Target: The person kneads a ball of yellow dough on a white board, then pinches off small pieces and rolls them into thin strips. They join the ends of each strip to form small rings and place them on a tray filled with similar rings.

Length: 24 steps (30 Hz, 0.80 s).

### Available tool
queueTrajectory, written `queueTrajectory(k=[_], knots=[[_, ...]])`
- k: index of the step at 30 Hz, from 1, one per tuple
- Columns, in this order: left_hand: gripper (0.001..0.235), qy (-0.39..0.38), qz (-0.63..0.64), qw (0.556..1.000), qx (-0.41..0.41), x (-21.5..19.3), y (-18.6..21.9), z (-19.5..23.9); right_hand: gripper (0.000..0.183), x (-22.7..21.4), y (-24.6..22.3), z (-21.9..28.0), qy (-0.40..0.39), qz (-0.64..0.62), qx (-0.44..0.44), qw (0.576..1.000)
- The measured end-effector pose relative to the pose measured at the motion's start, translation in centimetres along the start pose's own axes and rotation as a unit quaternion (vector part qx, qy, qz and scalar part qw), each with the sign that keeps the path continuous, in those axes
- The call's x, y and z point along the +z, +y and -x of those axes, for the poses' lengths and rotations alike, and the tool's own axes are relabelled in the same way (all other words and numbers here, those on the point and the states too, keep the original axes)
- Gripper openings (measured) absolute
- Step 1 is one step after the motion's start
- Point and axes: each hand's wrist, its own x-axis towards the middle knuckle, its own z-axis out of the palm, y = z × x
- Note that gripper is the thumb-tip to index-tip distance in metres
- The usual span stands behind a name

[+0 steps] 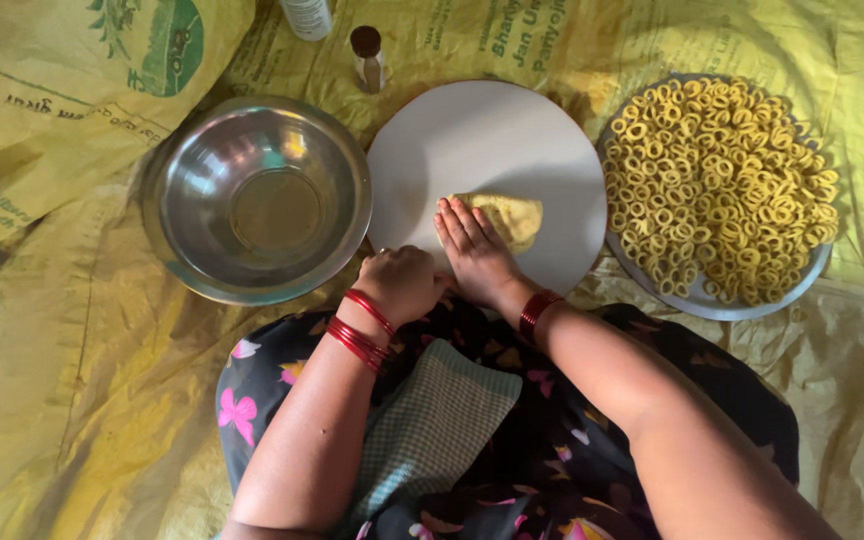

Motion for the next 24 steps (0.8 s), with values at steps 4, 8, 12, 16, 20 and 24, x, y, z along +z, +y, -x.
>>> queueTrajectory(k=[4, 8, 12, 16, 20, 24], knots=[[0.051, -0.034, 0.007, 0.999, -0.015, 0.3, -0.5, -0.4, 0.092, -1.2, -0.4, -0.3, -0.097, -0.065, 0.021, 0.993], [0.045, -0.026, -0.005, 1.000, -0.001, 0.1, -0.7, -1.1, 0.067, -0.9, 4.0, 0.5, -0.030, -0.553, 0.152, 0.818], [0.043, -0.065, -0.003, 0.998, -0.024, 0.0, -0.4, -1.5, 0.078, 1.8, 10.8, 3.9, 0.141, -0.633, 0.323, 0.690], [0.059, -0.099, -0.028, 0.993, -0.054, 0.9, 1.6, -2.2, 0.091, 5.2, 13.2, 6.2, 0.061, -0.709, 0.439, 0.549], [0.090, -0.087, -0.068, 0.994, -0.015, 3.4, 3.6, -2.9, 0.095, 6.7, 11.3, 5.9, 0.038, -0.696, 0.414, 0.585], [0.089, -0.091, -0.094, 0.991, 0.018, 5.4, 4.3, -3.6, 0.098, 5.1, 10.3, 5.1, 0.042, -0.593, 0.435, 0.676]])
